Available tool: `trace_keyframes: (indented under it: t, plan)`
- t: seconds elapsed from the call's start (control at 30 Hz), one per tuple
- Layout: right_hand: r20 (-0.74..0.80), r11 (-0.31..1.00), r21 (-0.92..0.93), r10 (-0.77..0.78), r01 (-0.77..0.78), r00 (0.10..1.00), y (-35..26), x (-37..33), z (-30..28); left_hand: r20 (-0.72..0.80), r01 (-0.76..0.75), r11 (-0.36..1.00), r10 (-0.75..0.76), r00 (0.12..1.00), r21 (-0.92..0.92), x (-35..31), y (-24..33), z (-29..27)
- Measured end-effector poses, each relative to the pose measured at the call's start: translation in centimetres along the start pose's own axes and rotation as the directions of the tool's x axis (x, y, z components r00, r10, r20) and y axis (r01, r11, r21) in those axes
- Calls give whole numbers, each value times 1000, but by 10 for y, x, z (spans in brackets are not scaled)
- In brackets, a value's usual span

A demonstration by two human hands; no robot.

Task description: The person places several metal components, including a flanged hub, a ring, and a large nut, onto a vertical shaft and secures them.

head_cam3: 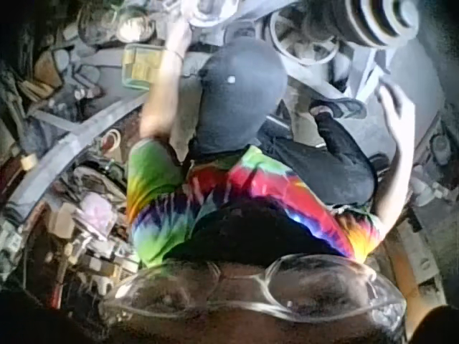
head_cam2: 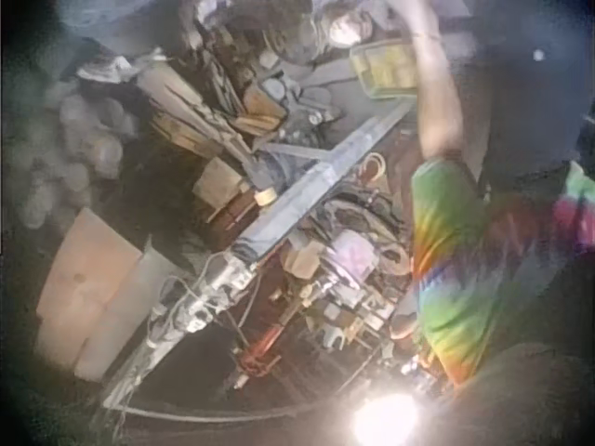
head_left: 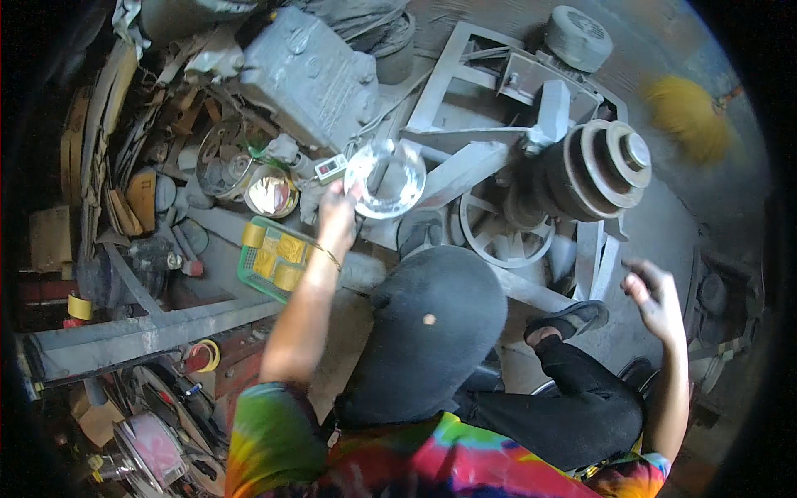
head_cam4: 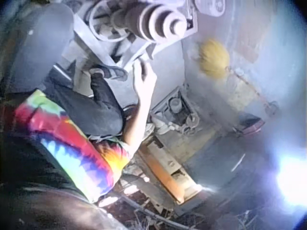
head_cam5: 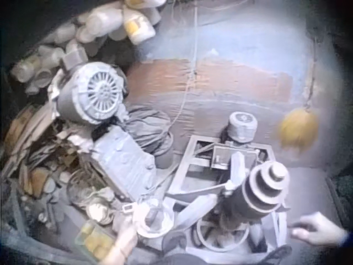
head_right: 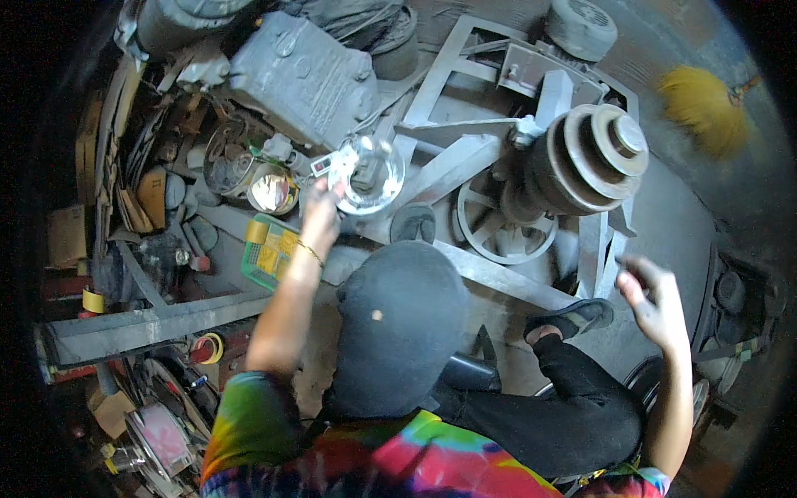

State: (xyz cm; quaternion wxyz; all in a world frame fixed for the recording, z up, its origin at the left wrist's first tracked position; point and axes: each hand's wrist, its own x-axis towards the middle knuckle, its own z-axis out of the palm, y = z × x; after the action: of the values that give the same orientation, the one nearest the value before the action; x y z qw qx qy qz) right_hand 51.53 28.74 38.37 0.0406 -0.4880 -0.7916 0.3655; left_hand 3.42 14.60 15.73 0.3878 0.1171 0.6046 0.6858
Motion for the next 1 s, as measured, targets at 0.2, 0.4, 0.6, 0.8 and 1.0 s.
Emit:
trace_keyframes:
  t: [0.2, 0.4, 0.6, 0.8, 1.0]
  plan:
    - [80, 962, -230, 168, -146, 983, 4, -44, -2, -405, 81, 996, -89, 910, -37, 3, -138, -75]
    - [-274, 947, -11, 305, -320, 912, 24, -116, -7, -465, 111, 994, -92, 881, 13, 0, -177, -80]
    - [-434, 967, 4, 230, -253, 871, -17, -137, 12, -236, 250, 968, -251, 939, -36, 4, -209, -125]
    - [-433, 998, -3, 50, -57, 900, -24, -167, 12, -441, 208, 584, 290, 849, 785, -4, -132, -92]
    - [-551, 955, 256, 16, 150, 834, 18, -171, 27, 341, -641, 748, 566, 750, 169, -46, 54, 137]
